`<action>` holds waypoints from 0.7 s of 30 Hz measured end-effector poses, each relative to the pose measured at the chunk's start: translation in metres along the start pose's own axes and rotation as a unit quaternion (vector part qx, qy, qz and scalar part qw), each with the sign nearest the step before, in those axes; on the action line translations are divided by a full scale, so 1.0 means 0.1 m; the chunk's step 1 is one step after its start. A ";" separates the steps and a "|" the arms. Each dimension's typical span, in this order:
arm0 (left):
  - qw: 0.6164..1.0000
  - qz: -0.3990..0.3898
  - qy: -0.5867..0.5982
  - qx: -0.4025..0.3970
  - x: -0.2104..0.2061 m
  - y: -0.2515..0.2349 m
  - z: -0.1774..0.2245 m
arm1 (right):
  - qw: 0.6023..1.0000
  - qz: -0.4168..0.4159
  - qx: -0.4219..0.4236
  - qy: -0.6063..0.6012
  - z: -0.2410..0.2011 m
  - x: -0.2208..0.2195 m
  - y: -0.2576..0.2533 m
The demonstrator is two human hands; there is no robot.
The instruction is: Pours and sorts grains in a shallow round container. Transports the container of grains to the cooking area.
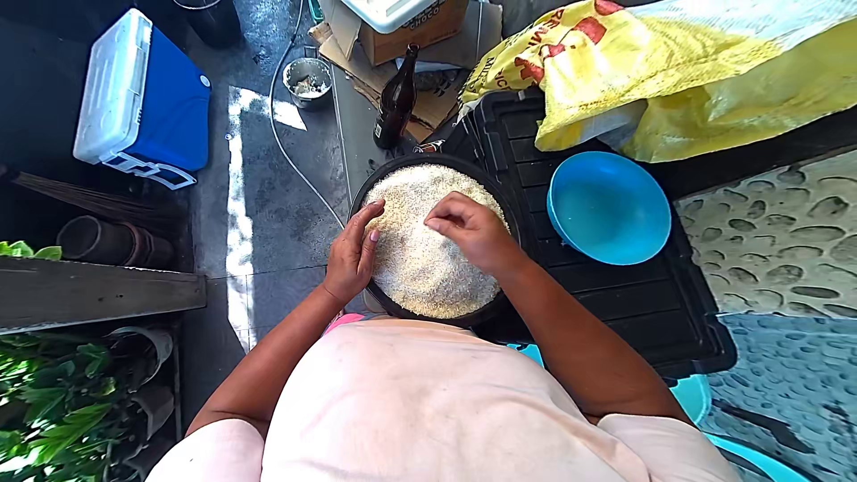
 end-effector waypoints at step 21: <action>0.998 -0.047 -0.033 0.014 -0.05 -0.03 -0.01 | 0.752 0.039 -0.258 -0.606 0.38 0.13 0.80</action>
Point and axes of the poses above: each hand's wrist, its own y-axis away from the middle knuckle, its own x-axis out of the back of the hand, z = x × y, the point moved 4 cm from there along -y, towards the middle knuckle, and after that the axes turned 15 degrees about -x, right-handed, at the moved point
